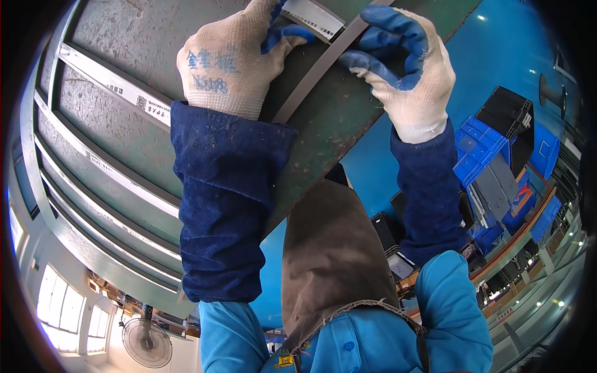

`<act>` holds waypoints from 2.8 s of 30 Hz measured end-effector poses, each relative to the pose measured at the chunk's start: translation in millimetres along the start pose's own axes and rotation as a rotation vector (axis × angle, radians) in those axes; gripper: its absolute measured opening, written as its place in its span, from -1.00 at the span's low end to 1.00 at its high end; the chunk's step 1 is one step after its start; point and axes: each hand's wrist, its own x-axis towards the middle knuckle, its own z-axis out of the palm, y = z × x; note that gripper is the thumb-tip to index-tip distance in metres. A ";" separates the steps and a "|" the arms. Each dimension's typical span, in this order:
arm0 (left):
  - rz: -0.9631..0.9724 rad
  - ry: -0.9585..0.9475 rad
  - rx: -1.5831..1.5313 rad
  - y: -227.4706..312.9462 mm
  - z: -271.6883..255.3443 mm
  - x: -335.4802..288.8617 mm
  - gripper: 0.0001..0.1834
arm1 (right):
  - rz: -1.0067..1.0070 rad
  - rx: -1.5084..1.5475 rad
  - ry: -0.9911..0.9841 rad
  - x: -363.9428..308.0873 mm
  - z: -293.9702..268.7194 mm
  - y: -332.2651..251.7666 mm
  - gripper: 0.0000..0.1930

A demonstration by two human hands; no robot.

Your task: Attaching metal strips to a larger frame using a power drill and screws.

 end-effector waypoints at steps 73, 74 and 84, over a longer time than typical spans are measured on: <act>0.201 0.029 0.006 -89.7 -44.5 -126.4 -0.31 | -0.152 -1.203 -0.127 -95.3 66.0 -75.3 -0.56; 0.187 0.034 0.029 -88.3 -40.8 -125.5 -0.30 | -0.090 -1.152 -0.160 -90.2 65.3 -74.7 -0.60; 0.110 0.101 0.126 -52.3 -35.2 -121.9 -0.40 | -0.124 -1.138 -0.260 -76.4 68.1 -80.6 -0.63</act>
